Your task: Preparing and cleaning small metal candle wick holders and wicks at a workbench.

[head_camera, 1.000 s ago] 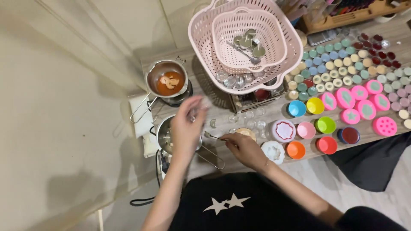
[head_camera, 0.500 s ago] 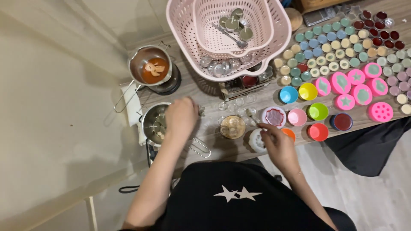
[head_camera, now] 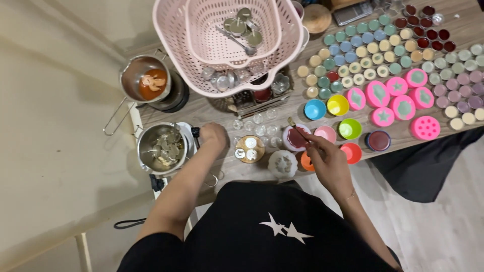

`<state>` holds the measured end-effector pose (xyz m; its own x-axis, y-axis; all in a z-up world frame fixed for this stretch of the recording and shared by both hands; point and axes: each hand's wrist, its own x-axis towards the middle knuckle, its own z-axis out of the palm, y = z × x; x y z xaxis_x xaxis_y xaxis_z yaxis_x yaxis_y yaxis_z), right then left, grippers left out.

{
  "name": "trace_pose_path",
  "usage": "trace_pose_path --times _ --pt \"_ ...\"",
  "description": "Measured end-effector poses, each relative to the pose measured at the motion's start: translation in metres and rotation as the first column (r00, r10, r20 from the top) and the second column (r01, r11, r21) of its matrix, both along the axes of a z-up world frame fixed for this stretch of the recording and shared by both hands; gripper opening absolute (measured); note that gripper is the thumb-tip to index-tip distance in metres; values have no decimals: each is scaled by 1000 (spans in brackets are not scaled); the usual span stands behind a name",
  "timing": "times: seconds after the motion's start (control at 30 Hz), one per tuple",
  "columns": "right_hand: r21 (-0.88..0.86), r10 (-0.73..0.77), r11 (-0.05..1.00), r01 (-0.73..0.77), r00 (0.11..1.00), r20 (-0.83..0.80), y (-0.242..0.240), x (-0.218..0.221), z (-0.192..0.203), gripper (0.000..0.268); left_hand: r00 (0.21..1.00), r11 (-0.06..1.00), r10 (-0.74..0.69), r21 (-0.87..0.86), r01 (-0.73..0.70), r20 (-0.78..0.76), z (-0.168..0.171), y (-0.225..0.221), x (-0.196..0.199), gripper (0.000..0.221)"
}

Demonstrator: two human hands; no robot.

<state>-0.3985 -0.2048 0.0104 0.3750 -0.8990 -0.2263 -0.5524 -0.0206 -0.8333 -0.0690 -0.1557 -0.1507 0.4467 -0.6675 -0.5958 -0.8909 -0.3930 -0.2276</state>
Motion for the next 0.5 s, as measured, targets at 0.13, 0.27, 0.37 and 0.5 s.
trace_pose_path --times 0.13,0.27,0.37,0.5 --pt "-10 41 999 -40 998 52 -2 -12 -15 36 999 993 51 104 -51 -1 -4 0 6 26" --pt "61 64 996 -68 996 55 -5 -18 -14 35 997 998 67 7 -67 -28 -14 10 19 26" --pt "60 43 997 -46 998 40 -4 -17 -11 36 985 977 116 -163 -136 -124 56 30 19 26" --pt "31 52 998 -54 996 75 -2 -12 -12 35 922 873 243 -346 -344 -303 176 81 29 34"
